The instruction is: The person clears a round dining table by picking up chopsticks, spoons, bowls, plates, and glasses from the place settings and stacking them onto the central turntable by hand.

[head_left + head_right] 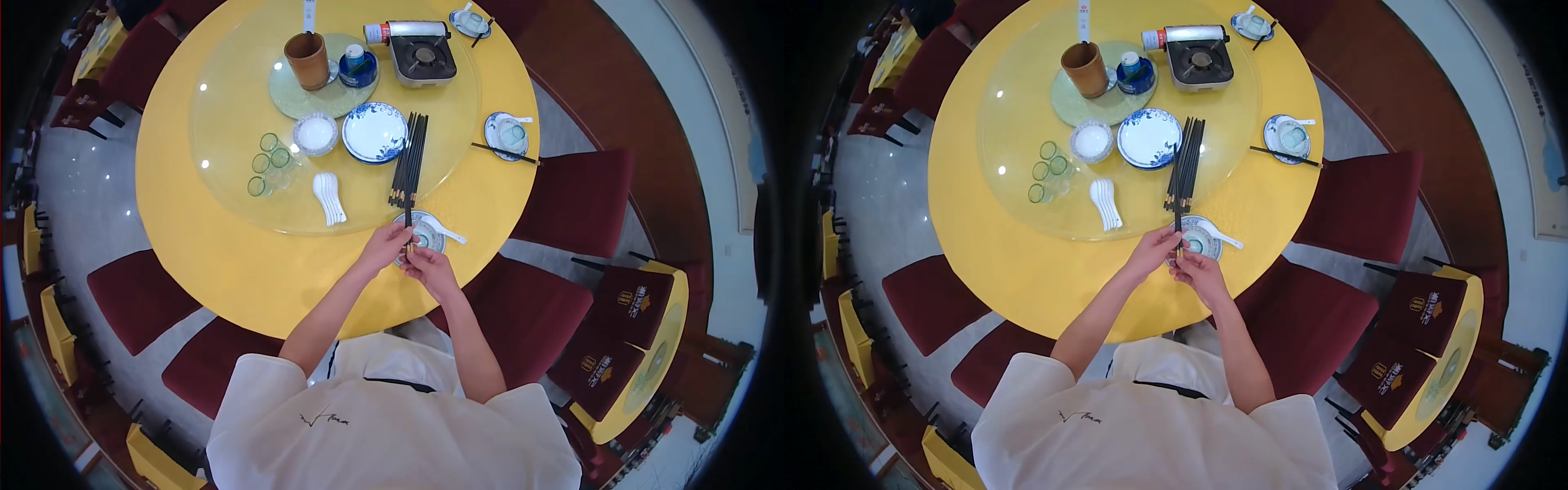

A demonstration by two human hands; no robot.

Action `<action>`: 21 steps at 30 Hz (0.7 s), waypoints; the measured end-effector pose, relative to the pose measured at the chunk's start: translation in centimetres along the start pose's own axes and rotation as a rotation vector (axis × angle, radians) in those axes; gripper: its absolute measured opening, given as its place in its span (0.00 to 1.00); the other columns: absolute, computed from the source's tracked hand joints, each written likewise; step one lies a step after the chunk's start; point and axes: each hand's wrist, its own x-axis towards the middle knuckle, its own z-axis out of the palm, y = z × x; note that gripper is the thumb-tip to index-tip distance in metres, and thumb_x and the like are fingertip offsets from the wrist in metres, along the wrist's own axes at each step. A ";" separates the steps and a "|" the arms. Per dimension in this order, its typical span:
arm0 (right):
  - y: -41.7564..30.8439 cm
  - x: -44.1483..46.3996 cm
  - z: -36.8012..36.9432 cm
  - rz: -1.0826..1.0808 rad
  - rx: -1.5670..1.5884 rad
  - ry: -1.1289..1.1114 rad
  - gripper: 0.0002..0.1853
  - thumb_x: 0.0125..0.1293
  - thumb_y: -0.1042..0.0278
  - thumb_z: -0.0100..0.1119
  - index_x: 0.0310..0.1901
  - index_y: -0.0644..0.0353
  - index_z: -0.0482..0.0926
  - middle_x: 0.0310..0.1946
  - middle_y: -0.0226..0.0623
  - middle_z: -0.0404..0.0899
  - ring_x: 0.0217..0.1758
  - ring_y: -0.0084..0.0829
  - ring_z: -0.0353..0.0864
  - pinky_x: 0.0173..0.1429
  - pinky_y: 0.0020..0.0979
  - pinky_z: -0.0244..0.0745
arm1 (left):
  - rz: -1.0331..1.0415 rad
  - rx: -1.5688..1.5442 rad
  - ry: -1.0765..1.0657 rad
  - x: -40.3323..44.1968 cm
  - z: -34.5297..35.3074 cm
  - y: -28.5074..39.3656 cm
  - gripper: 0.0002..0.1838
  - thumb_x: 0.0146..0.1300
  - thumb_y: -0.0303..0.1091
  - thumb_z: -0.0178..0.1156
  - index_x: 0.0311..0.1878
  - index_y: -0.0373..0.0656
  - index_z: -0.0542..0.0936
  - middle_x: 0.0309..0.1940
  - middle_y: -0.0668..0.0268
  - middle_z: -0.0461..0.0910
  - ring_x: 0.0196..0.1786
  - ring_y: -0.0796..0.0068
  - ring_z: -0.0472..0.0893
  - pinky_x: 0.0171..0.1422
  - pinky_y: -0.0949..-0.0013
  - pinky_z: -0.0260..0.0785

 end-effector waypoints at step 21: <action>-10.1 17.5 -0.9 -0.113 -0.237 0.133 0.10 0.66 0.65 0.60 0.42 0.64 0.81 0.33 0.32 0.81 0.34 0.23 0.79 0.33 0.26 0.76 | -0.079 -0.053 -0.098 9.9 -4.8 1.2 0.13 0.71 0.33 0.53 0.55 0.39 0.74 0.33 0.66 0.79 0.32 0.75 0.80 0.36 0.71 0.76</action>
